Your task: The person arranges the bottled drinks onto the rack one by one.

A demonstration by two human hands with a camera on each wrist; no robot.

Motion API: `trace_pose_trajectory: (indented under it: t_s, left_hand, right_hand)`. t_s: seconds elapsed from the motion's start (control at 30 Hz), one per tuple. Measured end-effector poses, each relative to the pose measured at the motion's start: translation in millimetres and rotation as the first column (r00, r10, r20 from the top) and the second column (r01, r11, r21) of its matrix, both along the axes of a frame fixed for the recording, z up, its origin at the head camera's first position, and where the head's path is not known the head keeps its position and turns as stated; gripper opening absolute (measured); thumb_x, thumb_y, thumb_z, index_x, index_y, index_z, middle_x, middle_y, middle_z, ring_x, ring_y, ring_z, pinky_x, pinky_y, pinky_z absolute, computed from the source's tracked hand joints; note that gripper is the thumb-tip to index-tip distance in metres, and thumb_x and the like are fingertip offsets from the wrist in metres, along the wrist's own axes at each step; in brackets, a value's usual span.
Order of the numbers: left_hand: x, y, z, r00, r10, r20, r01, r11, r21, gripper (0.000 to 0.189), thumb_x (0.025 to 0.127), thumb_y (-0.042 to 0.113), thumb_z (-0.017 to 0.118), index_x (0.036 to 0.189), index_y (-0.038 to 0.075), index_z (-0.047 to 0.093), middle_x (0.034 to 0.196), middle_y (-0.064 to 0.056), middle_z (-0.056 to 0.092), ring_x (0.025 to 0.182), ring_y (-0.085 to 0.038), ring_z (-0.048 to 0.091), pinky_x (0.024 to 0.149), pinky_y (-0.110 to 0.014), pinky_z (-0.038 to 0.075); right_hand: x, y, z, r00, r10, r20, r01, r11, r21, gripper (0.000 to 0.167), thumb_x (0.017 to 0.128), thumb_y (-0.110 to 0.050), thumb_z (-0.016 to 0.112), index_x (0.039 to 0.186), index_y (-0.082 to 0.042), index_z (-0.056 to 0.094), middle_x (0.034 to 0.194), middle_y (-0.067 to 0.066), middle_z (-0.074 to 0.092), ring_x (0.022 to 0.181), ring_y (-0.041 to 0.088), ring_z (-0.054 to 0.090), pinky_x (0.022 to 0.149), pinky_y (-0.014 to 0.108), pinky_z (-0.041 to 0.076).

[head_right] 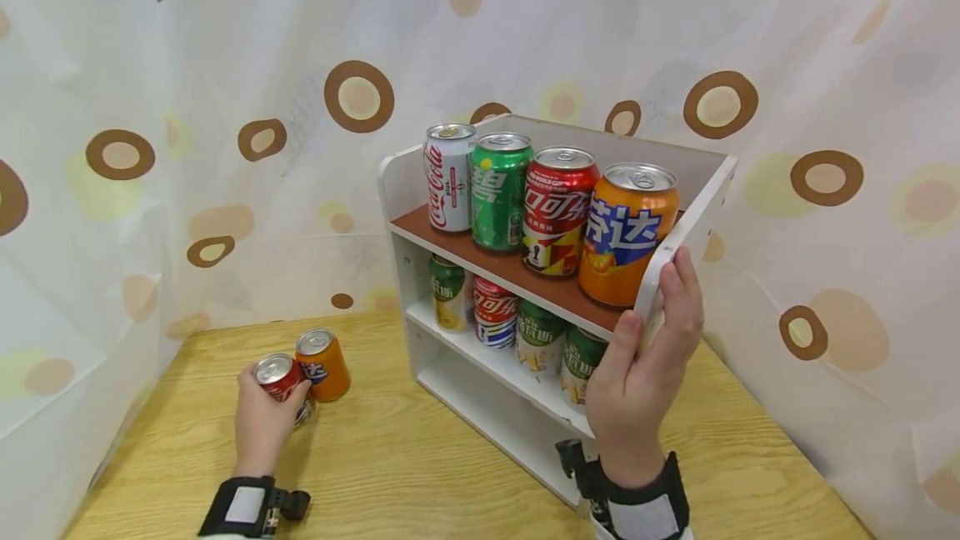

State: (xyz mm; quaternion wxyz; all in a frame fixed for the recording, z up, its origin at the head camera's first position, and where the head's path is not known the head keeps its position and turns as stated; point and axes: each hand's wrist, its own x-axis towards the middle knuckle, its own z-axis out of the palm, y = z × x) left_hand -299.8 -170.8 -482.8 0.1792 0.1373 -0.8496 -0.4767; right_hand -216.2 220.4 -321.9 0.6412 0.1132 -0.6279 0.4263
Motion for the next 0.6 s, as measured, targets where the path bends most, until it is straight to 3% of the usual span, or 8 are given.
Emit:
trace_pose_trajectory:
  t_s: [0.6]
  left_hand:
    - [0.0,0.0,-2.4,1.0,0.011,-0.012,-0.011,1.0,-0.02,0.08,0.091,0.012,0.078,0.148,-0.01,0.026,0.146,-0.035,0.042,0.136,-0.053,0.046,0.114,-0.068,0.036]
  right_hand:
    - [0.2,0.0,0.3,1.0,0.001,-0.001,-0.001,1.0,0.001,0.039,0.11,-0.012,0.044,0.136,0.015,0.036,0.157,0.023,0.036,0.146,0.032,0.036,0.119,0.037,0.035]
